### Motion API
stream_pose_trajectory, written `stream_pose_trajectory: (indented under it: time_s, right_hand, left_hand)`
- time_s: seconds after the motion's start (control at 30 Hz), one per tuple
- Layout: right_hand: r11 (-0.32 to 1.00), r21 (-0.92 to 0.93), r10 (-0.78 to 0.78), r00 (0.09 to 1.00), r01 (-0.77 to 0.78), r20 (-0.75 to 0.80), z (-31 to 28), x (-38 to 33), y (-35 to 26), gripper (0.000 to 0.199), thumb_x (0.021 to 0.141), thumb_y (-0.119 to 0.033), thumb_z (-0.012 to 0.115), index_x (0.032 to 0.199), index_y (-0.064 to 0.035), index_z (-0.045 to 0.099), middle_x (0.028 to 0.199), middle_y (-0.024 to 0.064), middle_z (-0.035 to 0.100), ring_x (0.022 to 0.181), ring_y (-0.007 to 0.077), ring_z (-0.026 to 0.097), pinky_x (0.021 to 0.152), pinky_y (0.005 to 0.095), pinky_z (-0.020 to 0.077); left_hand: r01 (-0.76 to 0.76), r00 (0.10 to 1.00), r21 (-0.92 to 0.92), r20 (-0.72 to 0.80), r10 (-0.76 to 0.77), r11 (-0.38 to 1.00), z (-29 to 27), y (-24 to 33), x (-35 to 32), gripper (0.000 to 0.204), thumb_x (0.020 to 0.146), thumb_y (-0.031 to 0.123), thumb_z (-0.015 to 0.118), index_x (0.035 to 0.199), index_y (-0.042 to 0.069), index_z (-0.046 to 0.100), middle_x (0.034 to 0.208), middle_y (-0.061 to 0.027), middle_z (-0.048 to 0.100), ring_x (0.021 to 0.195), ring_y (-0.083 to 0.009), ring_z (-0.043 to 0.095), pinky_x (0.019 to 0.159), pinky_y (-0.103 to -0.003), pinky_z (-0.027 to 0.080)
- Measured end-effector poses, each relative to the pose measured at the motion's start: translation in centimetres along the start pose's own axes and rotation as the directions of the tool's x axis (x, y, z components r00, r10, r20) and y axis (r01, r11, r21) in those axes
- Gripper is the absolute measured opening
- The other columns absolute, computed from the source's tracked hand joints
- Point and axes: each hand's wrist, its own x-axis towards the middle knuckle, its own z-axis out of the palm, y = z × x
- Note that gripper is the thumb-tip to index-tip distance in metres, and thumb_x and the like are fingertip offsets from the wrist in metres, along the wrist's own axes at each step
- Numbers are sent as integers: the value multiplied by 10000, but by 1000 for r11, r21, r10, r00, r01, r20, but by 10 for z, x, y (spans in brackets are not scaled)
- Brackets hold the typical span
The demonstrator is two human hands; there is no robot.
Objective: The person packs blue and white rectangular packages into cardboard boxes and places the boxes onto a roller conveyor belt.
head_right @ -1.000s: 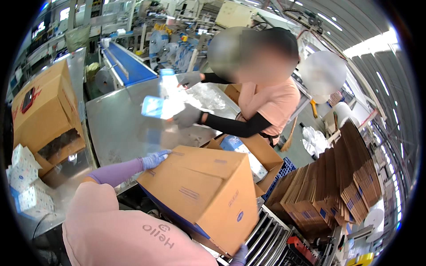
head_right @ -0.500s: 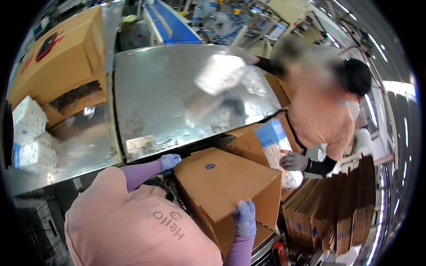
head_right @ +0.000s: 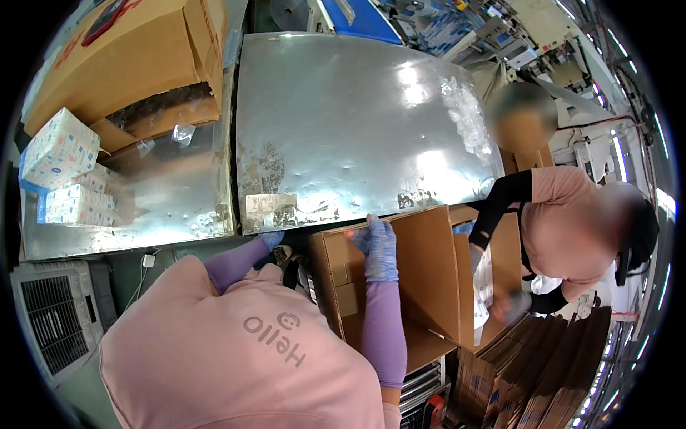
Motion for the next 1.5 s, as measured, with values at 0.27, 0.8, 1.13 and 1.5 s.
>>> stream_pose_trajectory:
  time_s: [0.27, 0.8, 1.13, 1.5]
  right_hand:
    - [997, 73, -18, 998, 14, 64, -19, -5, -12, 265, 906, -262, 583, 997, -29, 496, 694, 96, 600, 634, 200, 652, 638, 328, 587]
    - [-33, -998, -747, 665, -62, -17, -205, -131, -43, 629, 856, -385, 607, 1354, -57, 408, 1296, 228, 457, 1251, 380, 382, 1021, 511, 307]
    - [50, -996, -575, 818, 76, 33, -161, -143, 42, 555, 835, -456, 594, 1232, -72, 544, 1304, 229, 460, 1289, 392, 345, 1063, 512, 249]
    - [-111, -931, -939, 343, -347, -16, -212, -35, -21, 540, 805, -381, 603, 1259, -111, 494, 1084, 99, 497, 1059, 289, 449, 986, 494, 294]
  left_hand:
    - [20, 998, 91, 49, -24, 996, -16, 3, -1, 566, 948, 469, 397, 1324, 53, 468, 1341, -165, 484, 1216, -293, 471, 1026, -371, 369]
    - [-509, 856, 180, 206, 474, 842, -183, 320, -69, 422, 926, 430, 503, 1068, 54, 633, 856, -150, 679, 802, -316, 653, 778, -369, 522]
    - [-606, 789, 505, 281, 547, 615, -98, 355, -23, 269, 907, 254, 489, 1086, 54, 466, 827, -196, 646, 773, -401, 626, 686, -499, 502]
    - [-691, 712, 225, 50, 700, 687, -89, 305, -40, 395, 870, 178, 486, 1249, 75, 447, 1008, -219, 617, 874, -403, 607, 792, -486, 483]
